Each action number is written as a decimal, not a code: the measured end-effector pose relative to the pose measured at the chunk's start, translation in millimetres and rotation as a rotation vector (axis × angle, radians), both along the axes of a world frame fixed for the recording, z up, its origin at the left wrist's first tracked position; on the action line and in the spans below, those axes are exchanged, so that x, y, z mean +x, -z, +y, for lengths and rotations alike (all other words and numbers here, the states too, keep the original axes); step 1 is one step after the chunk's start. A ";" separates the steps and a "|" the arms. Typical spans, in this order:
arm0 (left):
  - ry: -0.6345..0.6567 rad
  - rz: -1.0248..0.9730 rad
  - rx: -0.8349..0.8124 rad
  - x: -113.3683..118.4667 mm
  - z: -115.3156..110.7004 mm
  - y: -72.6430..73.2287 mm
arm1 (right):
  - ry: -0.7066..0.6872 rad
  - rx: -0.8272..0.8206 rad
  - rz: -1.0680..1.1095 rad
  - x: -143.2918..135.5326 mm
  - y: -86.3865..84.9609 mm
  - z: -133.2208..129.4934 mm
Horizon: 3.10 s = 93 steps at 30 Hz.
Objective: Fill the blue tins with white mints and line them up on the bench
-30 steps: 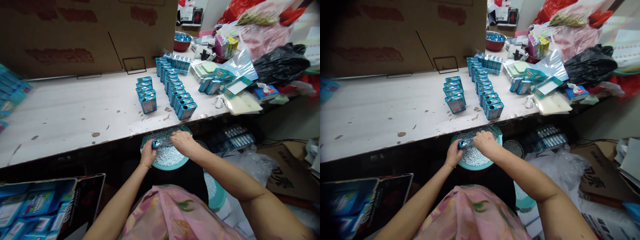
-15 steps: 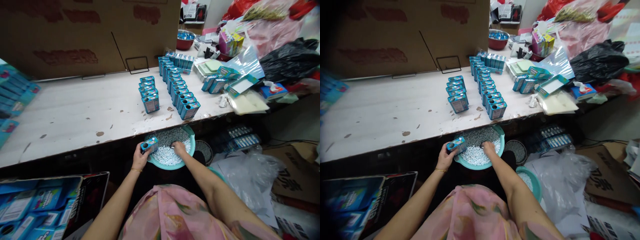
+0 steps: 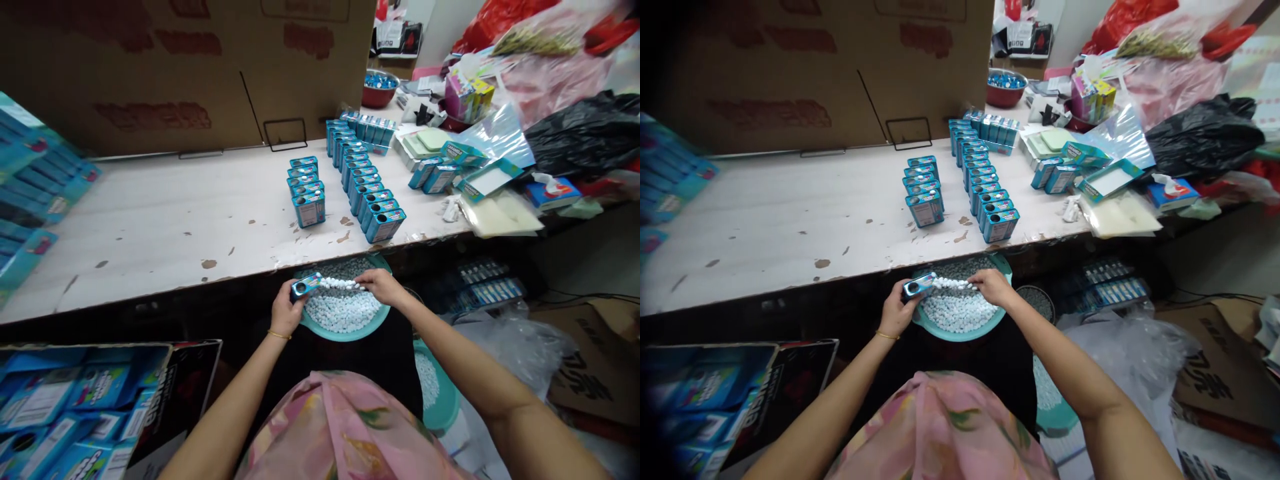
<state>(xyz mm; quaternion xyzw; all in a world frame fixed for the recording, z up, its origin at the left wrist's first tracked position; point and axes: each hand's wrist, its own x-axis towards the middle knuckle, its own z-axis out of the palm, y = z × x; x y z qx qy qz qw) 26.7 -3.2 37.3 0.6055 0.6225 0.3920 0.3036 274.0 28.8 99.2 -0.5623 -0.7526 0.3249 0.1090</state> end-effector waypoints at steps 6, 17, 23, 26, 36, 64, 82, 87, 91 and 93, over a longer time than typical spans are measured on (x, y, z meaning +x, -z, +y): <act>0.109 0.135 0.066 25.4 0.2 3.1 | -0.250 0.116 -0.568 -39.7 -67.4 -2.9; 0.122 0.120 0.053 27.3 0.6 9.5 | -0.356 0.254 -0.688 -55.1 -78.2 -15.4; 0.153 0.064 0.064 28.9 3.4 10.3 | -0.309 0.214 -0.690 -30.3 -76.7 -19.7; 0.136 0.014 0.072 18.8 1.4 8.1 | -0.189 0.192 -0.694 -0.2 -57.9 -20.4; 0.031 -0.193 -0.037 -5.6 -7.9 19.1 | 0.050 -0.148 -0.457 -28.4 83.7 -14.1; 0.117 0.129 0.096 25.1 -5.6 3.6 | -0.360 0.235 -0.704 -65.4 -84.2 -11.3; 0.039 -0.211 0.188 11.2 3.4 -39.8 | 0.014 0.160 -0.540 28.4 -58.4 -20.1; 0.074 -0.122 0.239 17.3 81.1 -65.3 | 0.081 0.094 -0.428 33.5 -36.5 -26.9; 0.023 0.041 0.232 13.3 121.5 -63.1 | 0.063 0.069 -0.356 28.9 -25.0 -32.1; -0.031 0.074 0.269 -1.9 115.0 -60.0 | 0.028 0.062 -0.319 29.0 -16.5 -32.3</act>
